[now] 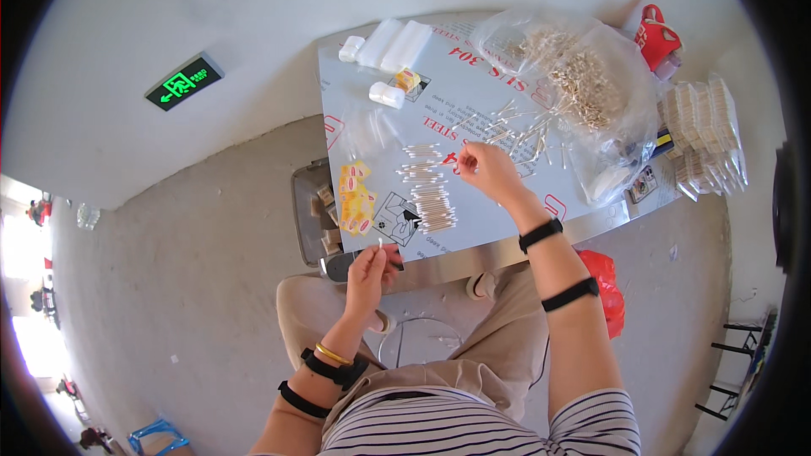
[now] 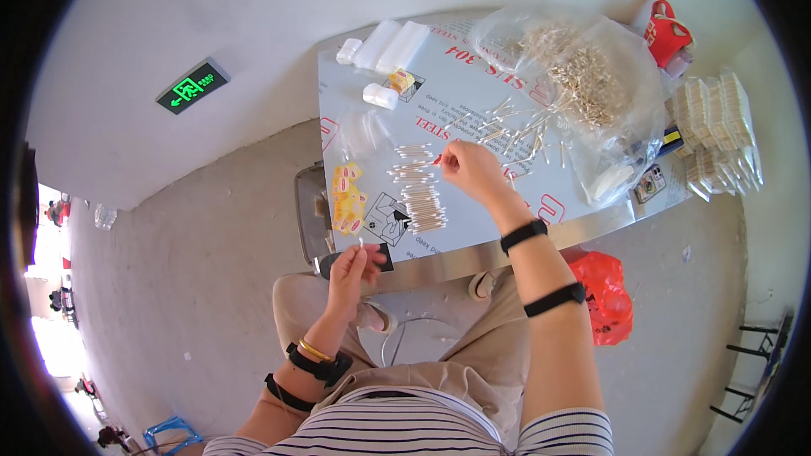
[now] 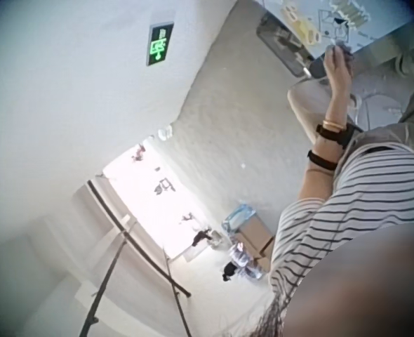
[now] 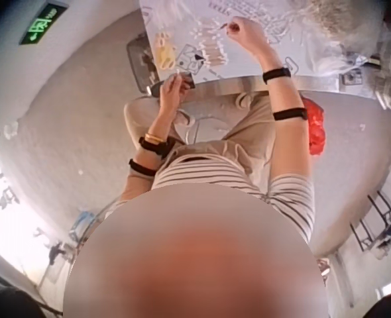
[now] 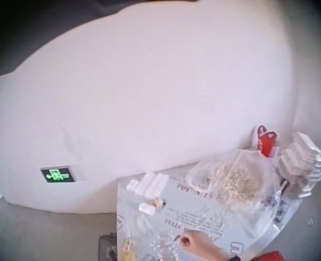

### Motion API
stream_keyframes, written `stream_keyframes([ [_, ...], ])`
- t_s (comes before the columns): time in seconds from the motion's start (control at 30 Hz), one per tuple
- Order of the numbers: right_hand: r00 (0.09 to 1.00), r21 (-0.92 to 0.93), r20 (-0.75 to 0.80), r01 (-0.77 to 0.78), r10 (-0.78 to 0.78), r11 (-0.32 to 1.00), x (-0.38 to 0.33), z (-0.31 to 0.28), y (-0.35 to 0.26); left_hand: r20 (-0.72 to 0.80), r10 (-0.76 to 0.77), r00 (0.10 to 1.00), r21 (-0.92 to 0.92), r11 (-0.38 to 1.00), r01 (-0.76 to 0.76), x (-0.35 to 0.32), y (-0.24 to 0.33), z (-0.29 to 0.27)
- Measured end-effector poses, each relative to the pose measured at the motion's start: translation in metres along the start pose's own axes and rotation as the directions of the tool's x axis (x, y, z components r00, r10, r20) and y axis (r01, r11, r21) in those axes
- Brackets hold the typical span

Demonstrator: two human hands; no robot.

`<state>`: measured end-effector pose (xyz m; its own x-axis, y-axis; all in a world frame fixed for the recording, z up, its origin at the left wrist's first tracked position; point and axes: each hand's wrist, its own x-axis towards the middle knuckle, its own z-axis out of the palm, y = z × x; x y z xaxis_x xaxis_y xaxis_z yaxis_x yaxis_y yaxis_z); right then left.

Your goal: The person gathers cotton swabs into a pile, aligns them into a neat row, and picks up a small plastic bag. They then slide the row of cotton swabs into the bag and set the packaged item down on the table.

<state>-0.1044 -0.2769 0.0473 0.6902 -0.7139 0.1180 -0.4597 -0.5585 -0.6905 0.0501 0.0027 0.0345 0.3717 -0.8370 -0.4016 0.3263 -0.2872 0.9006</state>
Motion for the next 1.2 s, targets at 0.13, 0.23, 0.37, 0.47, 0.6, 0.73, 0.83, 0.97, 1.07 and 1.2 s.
stream_keyframes([
  [0.13, 0.994, 0.146, 0.072, 0.072, -0.083, 0.987, -0.057, -0.027, -0.054, -0.022, 0.526, 0.85, 0.375, 0.793, -0.481, 0.003, 0.03, 0.025],
  [0.23, 0.979, 0.23, 0.15, 0.102, -0.139, 0.968, -0.104, -0.026, -0.086, 0.214, 0.586, 0.782, 0.508, 0.616, -0.601, 0.005, 0.026, 0.036],
  [0.37, 0.987, 0.289, 0.161, -0.034, -0.013, 0.957, -0.162, -0.022, -0.095, 0.396, 0.033, 0.918, 0.286, 0.945, -0.157, -0.02, 0.009, 0.049],
  [0.47, 0.979, 0.326, 0.165, -0.166, 0.117, 0.931, -0.204, -0.016, -0.091, 0.435, -0.174, 0.883, 0.26, 0.964, 0.061, -0.048, 0.004, 0.054],
  [0.6, 0.968, 0.467, 0.175, -0.241, 0.178, 0.851, -0.246, 0.001, -0.096, 0.459, -0.296, 0.838, 0.254, 0.947, 0.195, -0.074, -0.016, 0.053],
  [0.73, 0.974, 0.632, 0.119, -0.226, 0.195, 0.742, -0.27, 0.016, -0.105, 0.444, -0.329, 0.833, 0.287, 0.933, 0.215, -0.089, -0.025, 0.056],
  [0.83, 0.974, 0.617, 0.131, -0.225, 0.184, 0.754, -0.289, 0.022, -0.103, 0.482, -0.37, 0.794, 0.293, 0.922, 0.251, -0.098, -0.029, 0.066],
  [0.97, 0.96, 0.761, 0.153, -0.266, 0.236, 0.592, -0.309, 0.019, -0.089, 0.6, -0.382, 0.703, 0.492, 0.869, 0.053, -0.101, -0.022, 0.076],
  [1.07, 0.952, 0.79, 0.105, -0.256, 0.288, 0.557, -0.325, 0.006, -0.075, 0.631, -0.238, 0.738, 0.566, 0.792, -0.228, -0.099, -0.038, 0.068],
  [1.2, 0.788, 0.56, -0.347, -0.261, 0.509, 0.786, -0.363, -0.032, -0.02, 0.571, -0.083, 0.817, 0.597, 0.724, -0.344, -0.102, -0.028, 0.06],
])
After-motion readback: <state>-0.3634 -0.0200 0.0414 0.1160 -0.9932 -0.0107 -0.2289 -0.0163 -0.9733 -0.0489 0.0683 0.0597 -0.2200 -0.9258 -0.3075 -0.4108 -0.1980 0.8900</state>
